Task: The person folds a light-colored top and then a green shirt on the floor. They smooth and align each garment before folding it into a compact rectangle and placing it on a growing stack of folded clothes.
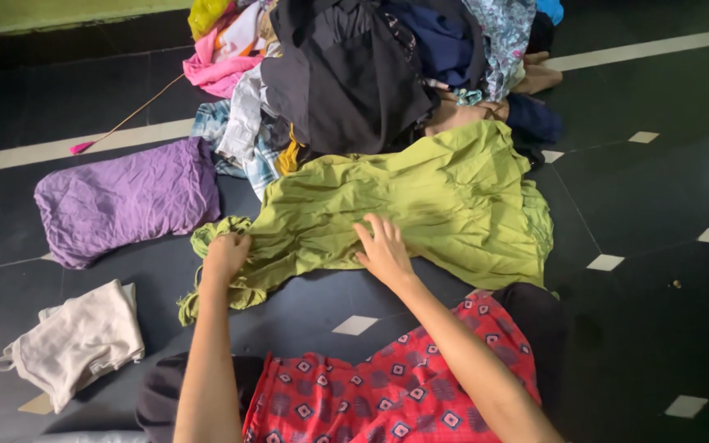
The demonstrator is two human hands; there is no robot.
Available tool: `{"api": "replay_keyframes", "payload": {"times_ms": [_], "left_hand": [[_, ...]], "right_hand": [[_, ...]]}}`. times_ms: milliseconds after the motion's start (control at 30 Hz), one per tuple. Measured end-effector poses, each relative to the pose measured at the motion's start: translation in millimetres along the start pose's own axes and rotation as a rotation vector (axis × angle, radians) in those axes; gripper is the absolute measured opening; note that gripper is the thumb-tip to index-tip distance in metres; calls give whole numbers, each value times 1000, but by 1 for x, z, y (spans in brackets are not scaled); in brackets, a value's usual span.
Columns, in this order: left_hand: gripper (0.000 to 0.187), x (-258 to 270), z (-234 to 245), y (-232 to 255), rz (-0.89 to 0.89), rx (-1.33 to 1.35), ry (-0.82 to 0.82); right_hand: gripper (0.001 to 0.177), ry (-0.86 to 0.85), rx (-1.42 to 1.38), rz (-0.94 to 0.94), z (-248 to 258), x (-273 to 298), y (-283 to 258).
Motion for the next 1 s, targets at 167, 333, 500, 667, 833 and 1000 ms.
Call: {"api": "replay_keyframes", "payload": {"times_ms": [167, 333, 500, 667, 833, 1000], "left_hand": [[64, 20, -5, 34, -88, -134, 97], [56, 0, -27, 2, -79, -73, -59], [46, 2, 19, -27, 84, 50, 158], [43, 32, 35, 35, 63, -31, 442], [41, 104, 19, 135, 47, -177, 659], [62, 130, -46, 115, -215, -139, 366]], "right_hand": [[29, -298, -30, 54, -94, 29, 16], [16, -700, -243, 326, -156, 137, -16], [17, -1260, -584, 66, -136, 217, 15], [20, -955, -864, -166, -96, 122, 18], [29, -499, -514, -300, -111, 16, 22], [53, -266, -148, -52, -141, 9, 9]]}}
Point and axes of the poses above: each hand's wrist, its own x-axis away from the middle knuckle, its own z-axis out of the back of the hand, y = z × x, the point moved 10 cm from there along -x, towards the middle knuckle, and after that the axes turned 4 degrees about z, right-handed, at the moved point
